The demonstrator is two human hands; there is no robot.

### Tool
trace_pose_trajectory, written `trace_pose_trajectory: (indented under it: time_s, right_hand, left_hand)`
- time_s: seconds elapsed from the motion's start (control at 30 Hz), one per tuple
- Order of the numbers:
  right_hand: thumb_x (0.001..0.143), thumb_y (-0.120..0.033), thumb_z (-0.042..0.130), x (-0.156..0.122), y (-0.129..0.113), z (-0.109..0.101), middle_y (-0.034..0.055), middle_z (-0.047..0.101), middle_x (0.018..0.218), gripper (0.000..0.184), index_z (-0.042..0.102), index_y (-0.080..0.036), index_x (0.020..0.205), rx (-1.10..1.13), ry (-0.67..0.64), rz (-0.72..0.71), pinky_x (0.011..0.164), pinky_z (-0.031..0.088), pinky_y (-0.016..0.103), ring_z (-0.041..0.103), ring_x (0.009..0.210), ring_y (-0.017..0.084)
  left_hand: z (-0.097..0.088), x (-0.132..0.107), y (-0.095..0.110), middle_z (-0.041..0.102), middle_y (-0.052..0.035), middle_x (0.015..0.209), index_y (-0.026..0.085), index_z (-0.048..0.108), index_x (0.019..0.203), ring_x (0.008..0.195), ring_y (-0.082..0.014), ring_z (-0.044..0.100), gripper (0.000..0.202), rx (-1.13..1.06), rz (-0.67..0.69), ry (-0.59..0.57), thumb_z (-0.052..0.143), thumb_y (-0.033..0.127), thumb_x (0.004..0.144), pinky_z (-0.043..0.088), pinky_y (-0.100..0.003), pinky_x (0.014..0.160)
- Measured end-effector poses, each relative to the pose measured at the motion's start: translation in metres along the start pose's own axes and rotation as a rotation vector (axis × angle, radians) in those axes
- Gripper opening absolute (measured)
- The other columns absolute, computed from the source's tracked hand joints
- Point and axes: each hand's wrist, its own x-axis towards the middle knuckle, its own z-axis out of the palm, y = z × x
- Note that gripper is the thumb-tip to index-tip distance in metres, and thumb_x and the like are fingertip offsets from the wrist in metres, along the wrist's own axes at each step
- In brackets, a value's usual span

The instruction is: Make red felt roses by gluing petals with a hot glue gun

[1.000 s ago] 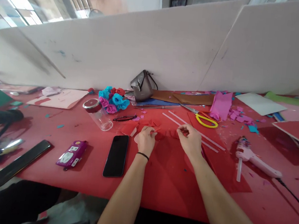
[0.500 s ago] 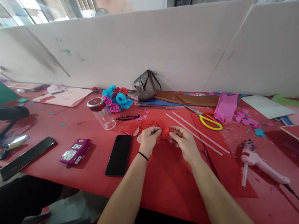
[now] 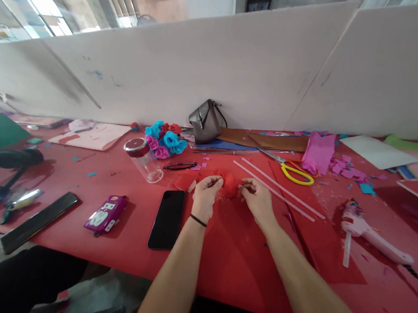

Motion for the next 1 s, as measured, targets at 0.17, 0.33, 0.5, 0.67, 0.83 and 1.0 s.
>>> trace_pose_trajectory:
  time_s: [0.17,0.33,0.5,0.67,0.83,1.0]
  right_hand:
    - [0.061,-0.034,0.067,0.000,-0.010,-0.005,-0.0033,0.059,0.057,0.024,0.060,-0.019,0.077,0.115,0.116,0.021,0.047,0.037,0.024,0.052,0.049,0.012]
    - [0.056,-0.034,0.069,0.002,-0.022,-0.019,-0.0063,0.052,0.051,0.023,0.059,-0.020,0.072,0.216,0.254,0.007,0.044,0.031,0.023,0.046,0.046,0.010]
    - [0.056,-0.035,0.070,0.001,-0.021,-0.020,-0.0060,0.051,0.050,0.024,0.059,-0.021,0.072,0.229,0.223,0.031,0.045,0.030,0.023,0.046,0.046,0.010]
    - [0.056,-0.034,0.070,0.000,-0.019,-0.018,-0.0051,0.052,0.049,0.023,0.060,-0.020,0.071,0.239,0.166,0.040,0.044,0.032,0.024,0.045,0.044,0.010]
    - [0.054,-0.031,0.069,-0.002,-0.021,-0.017,-0.0048,0.054,0.051,0.022,0.061,-0.020,0.072,0.247,0.178,0.050,0.045,0.033,0.023,0.047,0.046,0.010]
    - [0.053,-0.031,0.070,-0.003,-0.021,-0.016,-0.0045,0.057,0.054,0.026,0.061,-0.019,0.075,0.243,0.176,0.062,0.044,0.034,0.023,0.051,0.047,0.011]
  left_hand:
    - [0.001,0.000,-0.002,0.061,0.0026,0.061,0.015,0.066,0.069,0.055,-0.0060,0.050,0.018,0.072,0.002,0.050,0.076,0.023,0.056,0.039,-0.019,0.055]
    - [0.002,0.000,-0.003,0.062,0.0015,0.062,0.014,0.065,0.067,0.059,-0.0078,0.054,0.009,0.137,0.001,0.069,0.071,0.016,0.061,0.043,-0.021,0.063]
    - [0.003,0.001,-0.005,0.067,-0.0025,0.073,0.014,0.067,0.075,0.071,-0.0112,0.060,0.009,0.289,0.111,0.051,0.064,0.010,0.067,0.044,-0.023,0.070]
    - [0.001,0.001,-0.010,0.067,-0.0076,0.095,0.016,0.067,0.090,0.085,-0.0156,0.061,0.026,0.442,0.223,0.019,0.064,0.006,0.066,0.046,-0.025,0.073]
    - [0.001,-0.001,-0.007,0.065,-0.0063,0.094,0.020,0.068,0.092,0.083,-0.0177,0.059,0.025,0.649,0.324,0.011,0.064,0.008,0.070,0.045,-0.030,0.079]
    - [0.003,-0.006,-0.004,0.063,-0.0070,0.095,0.018,0.067,0.097,0.069,-0.0138,0.054,0.026,0.718,0.396,0.007,0.064,0.012,0.072,0.044,-0.029,0.073]
